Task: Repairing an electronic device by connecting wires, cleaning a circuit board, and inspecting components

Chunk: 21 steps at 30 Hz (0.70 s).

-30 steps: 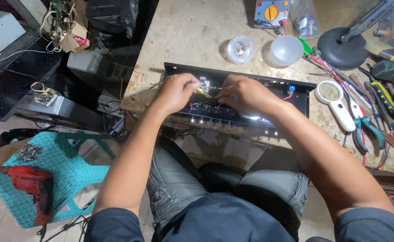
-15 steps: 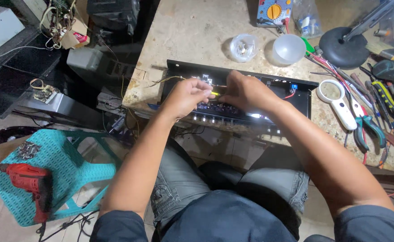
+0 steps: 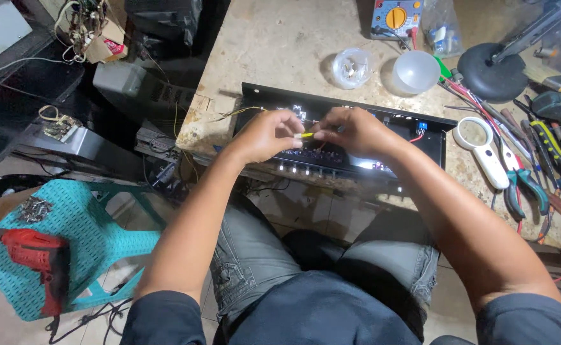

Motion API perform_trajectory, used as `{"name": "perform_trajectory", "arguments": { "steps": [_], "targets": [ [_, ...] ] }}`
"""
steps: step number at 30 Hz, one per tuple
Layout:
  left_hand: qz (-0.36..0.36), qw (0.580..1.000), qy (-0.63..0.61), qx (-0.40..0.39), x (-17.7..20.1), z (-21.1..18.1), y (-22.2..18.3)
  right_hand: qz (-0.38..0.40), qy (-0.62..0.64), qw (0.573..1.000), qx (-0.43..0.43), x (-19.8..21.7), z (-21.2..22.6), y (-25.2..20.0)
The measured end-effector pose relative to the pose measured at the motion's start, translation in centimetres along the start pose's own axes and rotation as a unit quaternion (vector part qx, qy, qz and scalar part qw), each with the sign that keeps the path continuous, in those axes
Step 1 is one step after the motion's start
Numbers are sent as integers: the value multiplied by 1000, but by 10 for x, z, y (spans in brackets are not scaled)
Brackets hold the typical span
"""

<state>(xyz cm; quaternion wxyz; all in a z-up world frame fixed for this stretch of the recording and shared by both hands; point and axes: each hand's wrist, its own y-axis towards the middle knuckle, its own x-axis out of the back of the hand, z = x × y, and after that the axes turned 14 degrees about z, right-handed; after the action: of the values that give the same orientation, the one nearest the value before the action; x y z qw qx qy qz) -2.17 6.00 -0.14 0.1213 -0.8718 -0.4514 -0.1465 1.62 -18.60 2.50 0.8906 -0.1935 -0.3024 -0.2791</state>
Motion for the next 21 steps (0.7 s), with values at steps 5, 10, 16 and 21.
{"name": "perform_trajectory", "arguments": {
  "steps": [5,10,16,21],
  "targets": [
    [36,995,65,66,5,13,16,25,141,987,-68,15,13,2],
    [56,988,125,74,3,23,32,51,40,998,-13,23,33,-4],
    [51,977,150,140,2,4,30,80,-143,987,1,12,30,4],
    [64,967,194,150,0,-11,22,85,-294,951,-40,6,39,15]
  ]
}}
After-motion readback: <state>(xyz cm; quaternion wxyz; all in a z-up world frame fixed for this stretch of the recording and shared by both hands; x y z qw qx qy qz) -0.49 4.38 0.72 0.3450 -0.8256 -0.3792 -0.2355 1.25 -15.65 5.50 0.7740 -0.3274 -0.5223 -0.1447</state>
